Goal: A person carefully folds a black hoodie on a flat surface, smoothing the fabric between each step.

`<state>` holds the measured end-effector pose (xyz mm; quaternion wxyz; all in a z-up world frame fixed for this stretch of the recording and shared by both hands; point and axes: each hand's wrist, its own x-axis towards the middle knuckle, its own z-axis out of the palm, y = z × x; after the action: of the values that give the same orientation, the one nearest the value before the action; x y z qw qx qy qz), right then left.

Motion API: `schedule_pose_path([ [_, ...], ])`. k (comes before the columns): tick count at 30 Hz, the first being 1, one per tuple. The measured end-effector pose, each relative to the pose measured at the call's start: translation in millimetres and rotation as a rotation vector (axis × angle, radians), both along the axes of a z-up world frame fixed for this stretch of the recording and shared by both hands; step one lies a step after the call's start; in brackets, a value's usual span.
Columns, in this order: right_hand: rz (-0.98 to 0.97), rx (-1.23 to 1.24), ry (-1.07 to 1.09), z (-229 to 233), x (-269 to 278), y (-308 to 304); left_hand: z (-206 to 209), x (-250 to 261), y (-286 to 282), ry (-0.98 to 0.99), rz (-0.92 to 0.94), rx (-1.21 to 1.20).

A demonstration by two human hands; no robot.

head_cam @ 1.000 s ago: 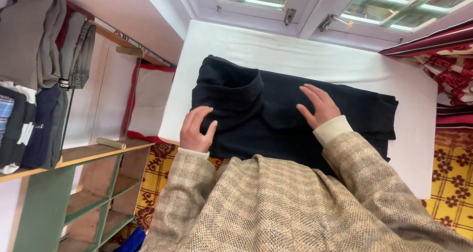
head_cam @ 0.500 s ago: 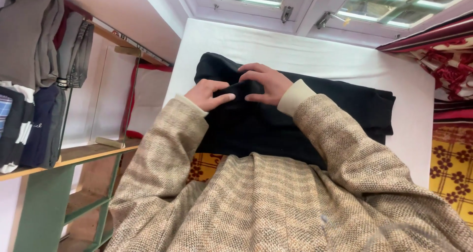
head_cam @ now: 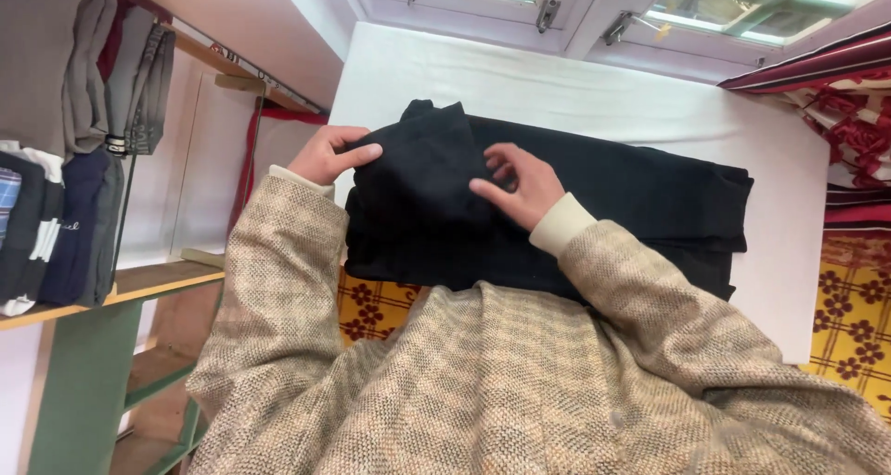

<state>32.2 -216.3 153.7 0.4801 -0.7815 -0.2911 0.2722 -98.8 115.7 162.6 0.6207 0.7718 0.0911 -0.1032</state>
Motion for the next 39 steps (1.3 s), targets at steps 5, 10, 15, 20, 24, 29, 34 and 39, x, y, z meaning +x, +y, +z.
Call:
schedule_pose_path([
  [5,0.168,-0.315,-0.186,15.7,-25.2,-23.6,10.2,26.9,-9.0,0.094,0.023,0.048],
  [10,0.258,-0.341,-0.243,-16.9,-30.4,-24.8,72.8,80.5,-50.8,0.577,-0.011,0.546],
  [15,0.208,-0.255,-0.02,-27.3,-29.3,-41.0,2.5,130.1,-56.0,0.698,-0.281,0.7],
  [20,0.134,-0.231,0.272,-25.5,-34.9,-50.9,-25.4,127.8,-56.3,0.479,-0.518,0.56],
  [24,0.183,-0.101,0.646,-35.0,-48.3,-51.7,53.2,108.2,-55.4,0.176,-0.345,0.075],
  [29,0.261,0.068,0.881,-30.8,-53.8,-57.8,111.7,104.2,-77.3,0.12,-0.047,0.302],
  [34,0.283,-0.375,0.418,-24.4,-54.3,-70.8,25.5,103.6,-108.9,0.557,-0.351,0.964],
  [39,0.389,-0.401,0.227,-28.0,-56.7,-69.7,-9.5,112.0,-115.6,0.607,-0.509,0.9],
])
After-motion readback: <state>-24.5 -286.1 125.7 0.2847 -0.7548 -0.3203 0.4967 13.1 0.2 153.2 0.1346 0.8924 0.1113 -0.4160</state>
